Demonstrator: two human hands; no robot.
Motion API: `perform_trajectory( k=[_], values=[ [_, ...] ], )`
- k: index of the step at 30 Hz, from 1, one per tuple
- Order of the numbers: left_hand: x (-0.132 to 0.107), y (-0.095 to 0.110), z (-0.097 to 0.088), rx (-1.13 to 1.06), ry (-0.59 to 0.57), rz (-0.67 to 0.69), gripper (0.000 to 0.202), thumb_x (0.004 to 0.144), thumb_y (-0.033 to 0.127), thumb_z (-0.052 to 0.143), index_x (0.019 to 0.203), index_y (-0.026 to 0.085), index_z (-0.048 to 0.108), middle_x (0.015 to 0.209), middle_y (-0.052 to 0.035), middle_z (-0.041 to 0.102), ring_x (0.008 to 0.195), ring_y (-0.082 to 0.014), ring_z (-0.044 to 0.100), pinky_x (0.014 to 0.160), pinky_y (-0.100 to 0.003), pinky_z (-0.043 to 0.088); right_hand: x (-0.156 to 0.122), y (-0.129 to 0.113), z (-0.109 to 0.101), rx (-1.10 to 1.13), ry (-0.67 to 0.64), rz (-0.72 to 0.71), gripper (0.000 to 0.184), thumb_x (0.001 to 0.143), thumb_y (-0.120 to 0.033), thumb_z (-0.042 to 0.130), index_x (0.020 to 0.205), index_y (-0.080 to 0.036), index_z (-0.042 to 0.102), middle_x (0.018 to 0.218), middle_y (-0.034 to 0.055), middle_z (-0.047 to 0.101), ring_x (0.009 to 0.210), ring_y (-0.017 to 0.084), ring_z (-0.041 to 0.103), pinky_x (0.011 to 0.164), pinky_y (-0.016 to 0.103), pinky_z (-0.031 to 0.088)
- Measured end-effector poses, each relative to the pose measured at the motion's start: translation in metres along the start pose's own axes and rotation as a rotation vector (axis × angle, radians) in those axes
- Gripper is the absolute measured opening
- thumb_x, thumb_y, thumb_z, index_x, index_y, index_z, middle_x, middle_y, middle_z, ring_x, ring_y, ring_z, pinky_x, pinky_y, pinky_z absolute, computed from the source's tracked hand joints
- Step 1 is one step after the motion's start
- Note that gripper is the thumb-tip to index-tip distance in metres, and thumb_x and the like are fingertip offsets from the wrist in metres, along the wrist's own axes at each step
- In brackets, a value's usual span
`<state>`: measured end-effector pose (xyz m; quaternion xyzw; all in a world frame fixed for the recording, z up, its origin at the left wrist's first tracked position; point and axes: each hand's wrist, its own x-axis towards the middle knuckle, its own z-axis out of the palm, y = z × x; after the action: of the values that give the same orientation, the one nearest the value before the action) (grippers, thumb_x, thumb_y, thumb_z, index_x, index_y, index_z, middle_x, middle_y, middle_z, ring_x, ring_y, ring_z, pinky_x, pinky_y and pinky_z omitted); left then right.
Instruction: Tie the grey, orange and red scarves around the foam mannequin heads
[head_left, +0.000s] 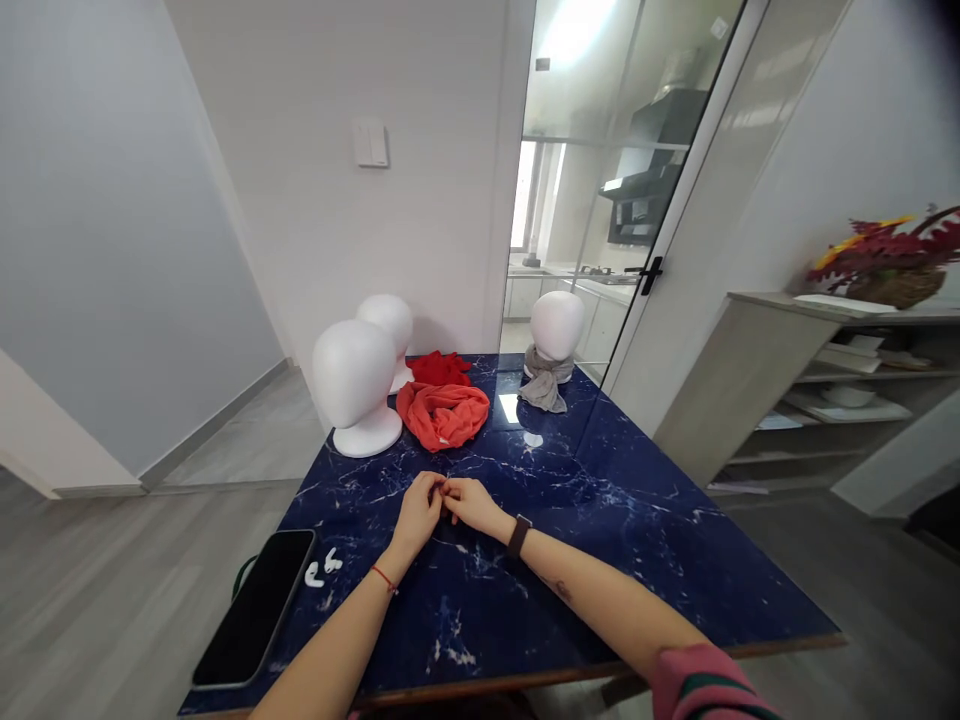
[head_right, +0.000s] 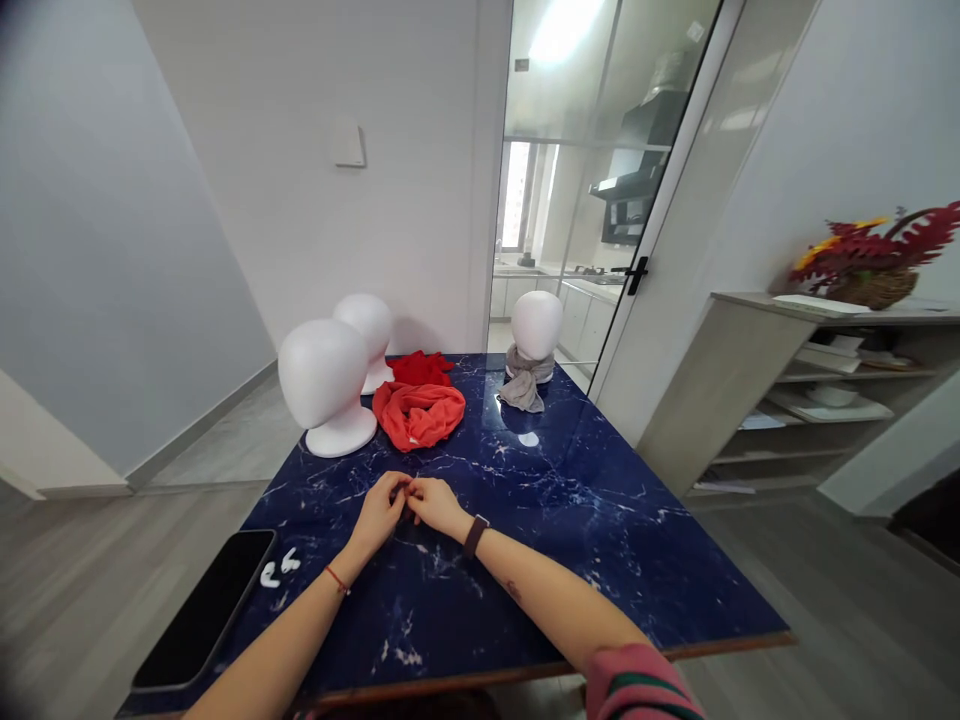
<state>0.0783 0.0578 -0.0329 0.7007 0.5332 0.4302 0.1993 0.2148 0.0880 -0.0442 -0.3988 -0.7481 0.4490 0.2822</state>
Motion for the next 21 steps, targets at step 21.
perform_trajectory(
  k=[21],
  values=[
    [0.005,-0.007,-0.01,0.07,0.081,0.104,0.006,0.077,0.021,0.052,0.071,0.019,0.052,0.085,-0.0023,0.05,0.073,-0.0149,0.052,0.064,-0.028,0.046,-0.005,0.006,0.004,-0.239,0.13,-0.169,0.017,0.085,-0.019,0.047,0.097,-0.019,0.06,0.063,-0.0032,0.061,0.049,0.008,0.056,0.054,0.017,0.041]
  ],
)
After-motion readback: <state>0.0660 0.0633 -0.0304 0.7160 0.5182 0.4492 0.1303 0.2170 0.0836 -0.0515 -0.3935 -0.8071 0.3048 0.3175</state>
